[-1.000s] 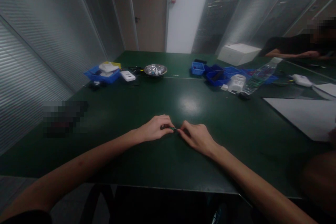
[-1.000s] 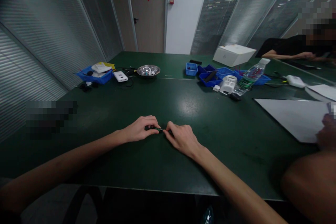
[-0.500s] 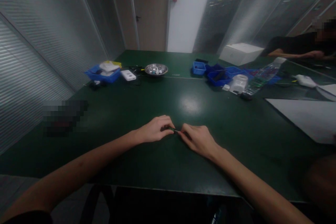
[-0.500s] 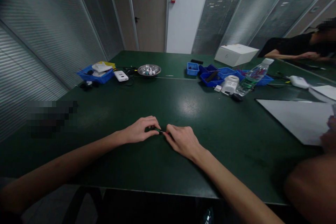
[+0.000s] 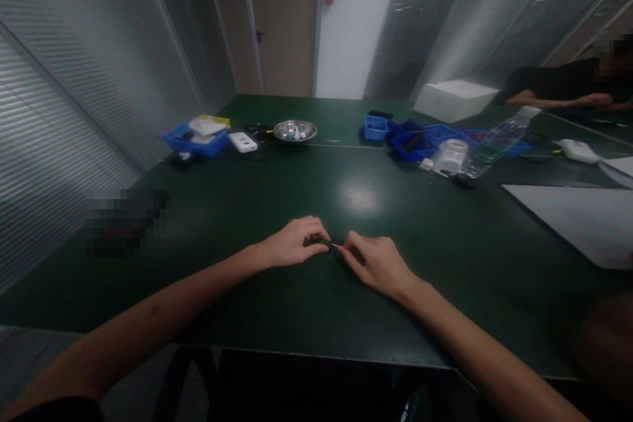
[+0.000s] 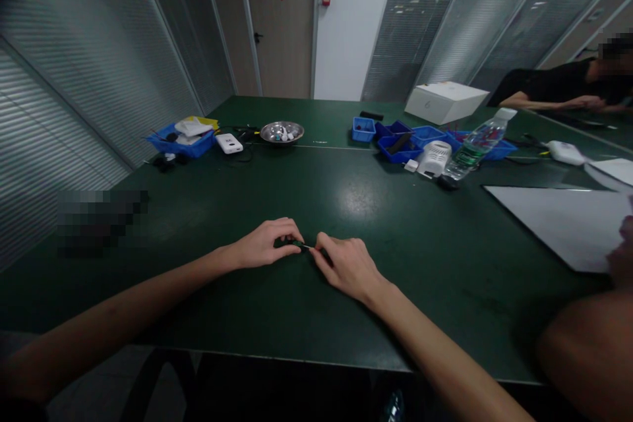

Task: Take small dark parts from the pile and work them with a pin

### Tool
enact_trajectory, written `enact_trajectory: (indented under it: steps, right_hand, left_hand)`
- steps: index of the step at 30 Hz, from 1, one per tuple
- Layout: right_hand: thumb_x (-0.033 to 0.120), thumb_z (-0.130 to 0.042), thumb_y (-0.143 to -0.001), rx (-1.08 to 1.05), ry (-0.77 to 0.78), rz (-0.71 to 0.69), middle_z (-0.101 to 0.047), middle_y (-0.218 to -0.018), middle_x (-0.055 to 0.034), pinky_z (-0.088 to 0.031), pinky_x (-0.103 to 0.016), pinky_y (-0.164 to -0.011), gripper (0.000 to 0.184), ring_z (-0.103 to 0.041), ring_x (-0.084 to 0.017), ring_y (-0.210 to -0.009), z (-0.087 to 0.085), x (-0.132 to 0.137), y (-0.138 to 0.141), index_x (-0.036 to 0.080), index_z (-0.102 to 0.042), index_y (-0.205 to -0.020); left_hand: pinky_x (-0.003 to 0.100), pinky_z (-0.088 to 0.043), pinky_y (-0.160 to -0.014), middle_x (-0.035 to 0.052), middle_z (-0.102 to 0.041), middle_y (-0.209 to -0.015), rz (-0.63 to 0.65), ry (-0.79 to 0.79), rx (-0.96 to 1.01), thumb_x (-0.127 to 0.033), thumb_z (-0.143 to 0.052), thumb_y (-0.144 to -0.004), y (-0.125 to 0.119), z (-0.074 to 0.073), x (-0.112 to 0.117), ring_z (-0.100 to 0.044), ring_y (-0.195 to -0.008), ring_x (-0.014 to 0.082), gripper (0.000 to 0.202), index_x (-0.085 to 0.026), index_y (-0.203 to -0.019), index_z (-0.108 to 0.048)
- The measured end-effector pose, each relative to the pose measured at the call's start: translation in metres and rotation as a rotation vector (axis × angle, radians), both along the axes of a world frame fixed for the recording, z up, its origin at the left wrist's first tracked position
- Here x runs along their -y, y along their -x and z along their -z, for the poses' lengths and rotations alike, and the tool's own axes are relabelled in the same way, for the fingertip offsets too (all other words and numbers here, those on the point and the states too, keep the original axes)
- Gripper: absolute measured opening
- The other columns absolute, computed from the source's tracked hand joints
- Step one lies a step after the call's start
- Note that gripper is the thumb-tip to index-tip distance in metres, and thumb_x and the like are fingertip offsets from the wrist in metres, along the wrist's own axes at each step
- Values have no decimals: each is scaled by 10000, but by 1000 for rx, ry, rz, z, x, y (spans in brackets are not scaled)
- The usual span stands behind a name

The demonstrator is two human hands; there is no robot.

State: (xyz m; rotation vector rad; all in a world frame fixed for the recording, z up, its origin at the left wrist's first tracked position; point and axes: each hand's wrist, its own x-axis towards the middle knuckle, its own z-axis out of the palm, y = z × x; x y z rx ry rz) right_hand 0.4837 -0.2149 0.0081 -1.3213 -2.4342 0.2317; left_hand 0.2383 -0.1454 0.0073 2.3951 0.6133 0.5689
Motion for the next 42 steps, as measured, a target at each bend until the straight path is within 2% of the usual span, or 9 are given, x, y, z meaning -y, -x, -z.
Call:
enact_trajectory:
  steps: [8,15,19,26,32,36,39,42]
  right_hand:
    - [368,-446,-1053,-12,17,-3,-682,-754,-9,-340,-252,-572,232,-577,-131,-573,-4,1,-1,217,-573,-931]
    - [358,-430,-1060,50,-39,-38,-694,-796,-19,-340,-257,-590,227,-623,-148,-630,3,-7,10,212,-567,-952]
    - [365,-436,-1062,-28,10,-31,-693,-792,-10,-349,-247,-586,230,-610,-137,-609,3,-10,13,213,-573,-956]
    - [398,-490,-1038,-146,94,-18,-625,-656,25,-336,-236,-550,238,-554,-127,-524,2,-12,9,216,-616,-950]
    - [424,-496,-1038,-266,137,8,-679,-726,3,-377,-247,-579,274,-588,-136,-570,0,-12,8,213,-631,-928]
    - [429,-487,-1040,-298,118,47,-660,-697,11,-383,-251,-577,282,-575,-135,-553,-1,-13,9,215,-611,-906]
    - [437,-482,-1037,-258,69,98,-634,-651,17,-370,-253,-563,288,-558,-138,-525,0,-13,7,216,-604,-897]
    - [450,-489,-1028,-172,10,166,-626,-622,16,-354,-255,-553,300,-558,-144,-509,4,-13,2,218,-610,-882]
  left_hand:
    - [325,-455,-832,61,-628,-995,-1,2,-7,-292,-633,-981,0,-1,0,-577,-931,199,157,-179,-1069,-696]
    - [324,-455,-838,67,-627,-984,18,-7,-1,-301,-624,-989,0,2,-2,-582,-924,200,164,-161,-1050,-684]
    - [330,-456,-859,69,-631,-1000,29,-8,-5,-285,-613,-998,0,1,-3,-588,-958,207,152,-163,-1057,-680]
    - [356,-463,-883,84,-631,-1038,79,-15,-20,-267,-596,-1006,1,-1,-2,-589,-992,221,174,-175,-1120,-689]
    - [381,-462,-915,92,-631,-1077,106,-14,-7,-271,-601,-1002,1,0,-1,-579,-1037,234,196,-193,-1153,-698]
    - [373,-473,-883,77,-615,-1050,80,51,2,-277,-635,-984,1,2,-2,-581,-994,225,412,-226,-1391,-589]
    - [369,-480,-865,50,-601,-1019,45,112,14,-265,-667,-961,1,4,-2,-579,-945,205,642,-259,-1552,-416]
    - [359,-486,-849,28,-610,-1013,11,208,37,-260,-700,-935,1,6,-2,-588,-906,181,857,-284,-1636,-207]
